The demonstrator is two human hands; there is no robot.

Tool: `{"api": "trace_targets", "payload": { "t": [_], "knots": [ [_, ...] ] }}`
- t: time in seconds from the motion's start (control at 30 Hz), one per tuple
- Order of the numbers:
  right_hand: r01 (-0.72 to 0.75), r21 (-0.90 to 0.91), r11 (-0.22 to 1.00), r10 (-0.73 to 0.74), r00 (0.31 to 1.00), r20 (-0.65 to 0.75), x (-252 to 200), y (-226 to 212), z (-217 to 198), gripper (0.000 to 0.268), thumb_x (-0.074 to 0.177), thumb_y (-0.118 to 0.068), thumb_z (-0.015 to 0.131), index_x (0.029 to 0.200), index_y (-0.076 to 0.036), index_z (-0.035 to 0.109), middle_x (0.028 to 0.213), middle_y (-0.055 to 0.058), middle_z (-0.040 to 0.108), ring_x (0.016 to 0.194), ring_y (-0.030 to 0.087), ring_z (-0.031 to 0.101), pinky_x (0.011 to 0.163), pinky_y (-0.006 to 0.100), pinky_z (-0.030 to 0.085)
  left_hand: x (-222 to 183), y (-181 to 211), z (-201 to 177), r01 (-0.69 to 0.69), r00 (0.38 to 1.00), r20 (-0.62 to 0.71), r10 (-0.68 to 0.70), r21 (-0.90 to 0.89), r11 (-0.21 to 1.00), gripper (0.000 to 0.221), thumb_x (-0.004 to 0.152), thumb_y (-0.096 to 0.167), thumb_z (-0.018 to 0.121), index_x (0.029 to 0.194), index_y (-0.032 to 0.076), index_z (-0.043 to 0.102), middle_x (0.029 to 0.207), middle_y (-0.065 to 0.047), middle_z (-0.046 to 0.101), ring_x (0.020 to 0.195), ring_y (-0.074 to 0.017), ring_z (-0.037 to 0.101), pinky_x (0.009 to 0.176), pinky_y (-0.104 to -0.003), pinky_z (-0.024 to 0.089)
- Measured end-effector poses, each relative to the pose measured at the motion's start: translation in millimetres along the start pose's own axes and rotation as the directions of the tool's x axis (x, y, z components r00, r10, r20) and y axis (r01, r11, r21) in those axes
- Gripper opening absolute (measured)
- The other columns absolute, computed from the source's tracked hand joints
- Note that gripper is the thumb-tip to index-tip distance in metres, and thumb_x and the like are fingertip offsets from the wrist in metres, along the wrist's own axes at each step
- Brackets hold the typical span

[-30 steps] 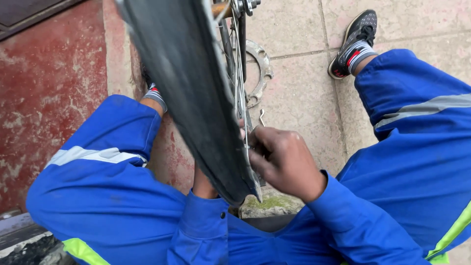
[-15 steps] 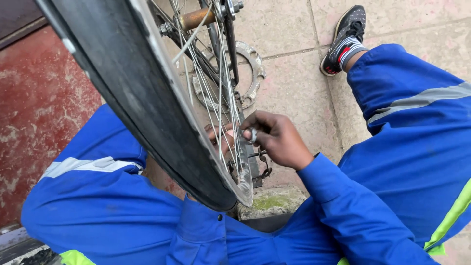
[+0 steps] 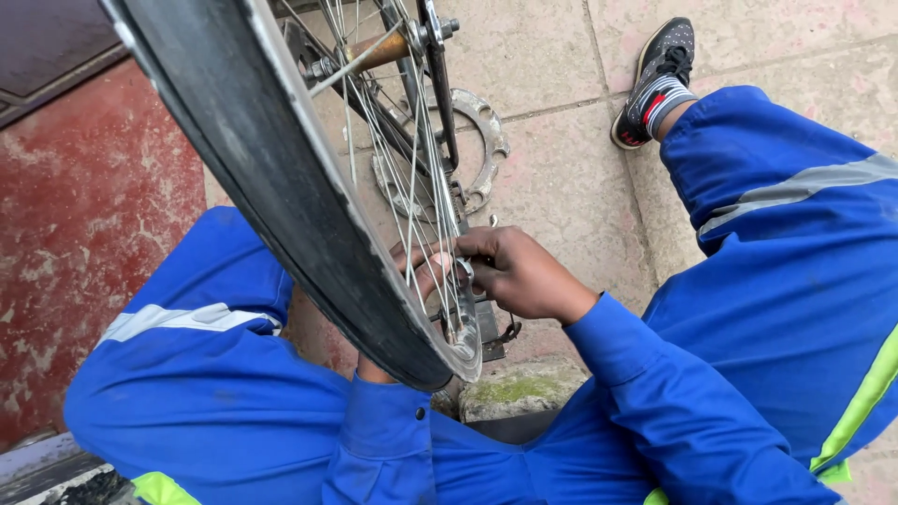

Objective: Adjusting and assembling components of a bicycle wheel hub and spokes by hand.

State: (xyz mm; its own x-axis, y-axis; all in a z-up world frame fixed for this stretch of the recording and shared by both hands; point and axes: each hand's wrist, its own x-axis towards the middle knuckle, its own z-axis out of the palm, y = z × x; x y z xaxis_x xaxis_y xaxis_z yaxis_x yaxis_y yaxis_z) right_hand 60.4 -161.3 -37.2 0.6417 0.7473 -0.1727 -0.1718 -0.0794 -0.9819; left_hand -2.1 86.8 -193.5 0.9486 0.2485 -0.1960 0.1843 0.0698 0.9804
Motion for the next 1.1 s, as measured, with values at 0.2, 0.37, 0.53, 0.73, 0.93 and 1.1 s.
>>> {"api": "trace_targets", "payload": {
  "t": [0.2,0.37,0.53,0.73,0.93,1.1],
  "knots": [
    [-0.03,0.218,0.975,-0.047,0.938,0.343,-1,14,-28,0.052,0.087,-0.003,0.056,0.139,0.001,0.053,0.091,0.016,0.068,0.072,0.018,0.066,0.062,0.031,0.062,-1,-1,-4,-0.012,1.0,0.017,0.012,-0.017,1.0,0.014,0.084,0.017,0.07,0.089,0.004,0.073,0.079,-0.017,0.071,0.082,-0.0227,0.067,0.079,-0.038,0.056],
    [-0.079,0.338,0.938,-0.063,0.918,0.39,12,47,-28,0.044,0.096,-0.011,0.048,0.138,0.003,0.053,0.102,0.018,0.073,0.07,0.02,0.07,0.058,0.03,0.061,-3,1,-8,-0.024,0.999,0.028,0.025,-0.034,0.999,0.015,0.084,0.017,0.069,0.09,0.004,0.073,0.08,-0.017,0.071,0.083,-0.0226,0.067,0.08,-0.038,0.056],
    [-0.102,0.376,0.921,-0.045,0.931,0.362,18,54,-26,0.043,0.096,-0.006,0.049,0.138,0.002,0.053,0.085,0.017,0.074,0.057,0.019,0.07,0.05,0.028,0.059,-9,1,-15,-0.032,0.999,0.03,0.033,-0.039,0.999,0.015,0.084,0.017,0.069,0.09,0.003,0.073,0.081,-0.017,0.072,0.083,-0.0225,0.067,0.08,-0.038,0.055],
    [0.027,-0.491,0.871,-0.003,0.999,0.05,-13,-41,-3,0.038,0.095,-0.027,0.055,0.122,-0.002,0.068,0.11,0.026,0.068,0.102,0.041,0.069,0.087,0.048,0.056,-7,-9,-3,-0.039,0.998,0.041,0.041,-0.063,0.997,0.016,0.084,0.017,0.069,0.09,0.003,0.073,0.082,-0.017,0.072,0.084,-0.0224,0.066,0.081,-0.038,0.055],
    [0.1,-0.326,0.94,-0.079,0.994,0.076,-12,-23,3,0.022,0.094,-0.028,0.058,0.103,-0.015,0.073,0.08,0.005,0.074,0.075,0.027,0.069,0.072,0.04,0.056,-9,-14,3,-0.041,0.998,0.043,0.046,-0.104,0.994,0.016,0.084,0.017,0.069,0.091,0.003,0.073,0.083,-0.017,0.072,0.085,-0.0223,0.066,0.082,-0.038,0.055],
    [0.021,-0.096,0.995,-0.011,0.994,0.108,-3,-20,-7,0.019,0.093,-0.022,0.062,0.084,-0.006,0.068,0.06,0.012,0.065,0.052,0.025,0.065,0.047,0.033,0.052,7,-5,-2,-0.07,0.995,0.057,0.077,-0.114,0.991,0.017,0.084,0.017,0.069,0.091,0.003,0.073,0.084,-0.017,0.072,0.086,-0.0221,0.066,0.082,-0.038,0.055]
  ]
}}
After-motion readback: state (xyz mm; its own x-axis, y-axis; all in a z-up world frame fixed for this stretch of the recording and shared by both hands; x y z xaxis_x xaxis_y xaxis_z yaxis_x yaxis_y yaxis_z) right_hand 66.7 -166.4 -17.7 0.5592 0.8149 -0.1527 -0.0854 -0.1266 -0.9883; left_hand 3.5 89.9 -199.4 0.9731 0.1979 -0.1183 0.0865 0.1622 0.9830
